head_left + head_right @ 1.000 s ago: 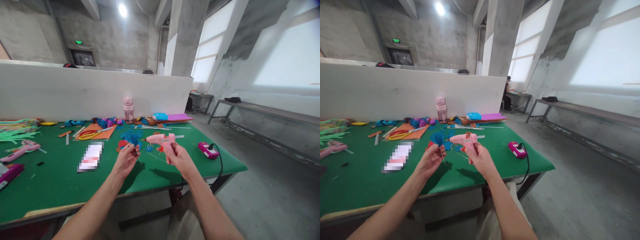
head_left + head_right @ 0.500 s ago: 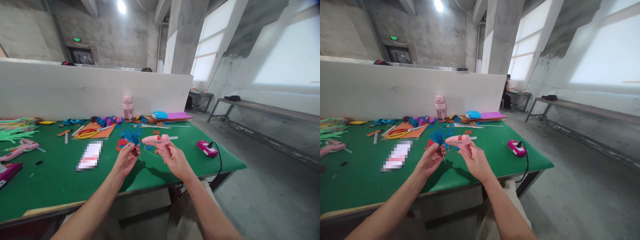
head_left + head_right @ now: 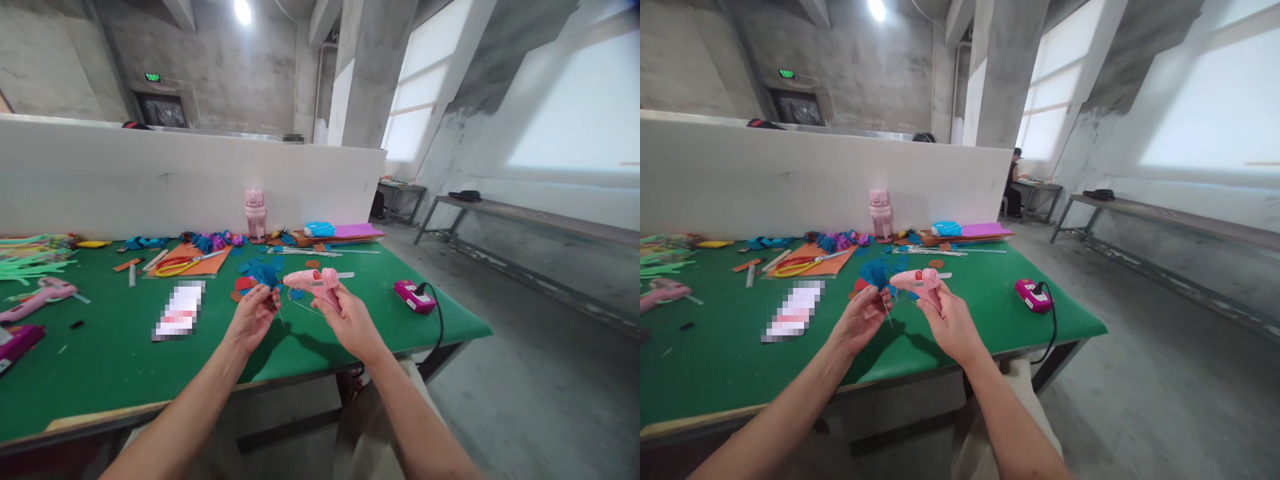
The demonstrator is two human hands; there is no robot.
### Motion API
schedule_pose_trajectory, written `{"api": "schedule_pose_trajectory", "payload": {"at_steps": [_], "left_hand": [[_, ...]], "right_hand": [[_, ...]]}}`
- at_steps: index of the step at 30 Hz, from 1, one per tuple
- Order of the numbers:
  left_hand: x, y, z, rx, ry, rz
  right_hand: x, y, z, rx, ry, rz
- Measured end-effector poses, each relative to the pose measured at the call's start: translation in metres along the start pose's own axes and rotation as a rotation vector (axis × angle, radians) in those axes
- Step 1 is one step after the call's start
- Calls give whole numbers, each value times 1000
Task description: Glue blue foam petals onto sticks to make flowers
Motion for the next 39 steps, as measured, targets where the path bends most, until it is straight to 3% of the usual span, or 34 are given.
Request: {"api": "schedule_pose_trajectory", "payload": {"at_steps": [39], "left_hand": [[-2, 1, 2, 32, 4, -18]], "right_hand": [[0, 1, 0, 21, -28, 25]]}}
Point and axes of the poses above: each hand's wrist, its own x-axis towards the middle knuckle, its own z-axis out of the palm, y = z × x, the point moved 3 cm from there along x, towards the middle knuckle, and after that the axes turned 3 degrees about z, right-handed, at the moved point
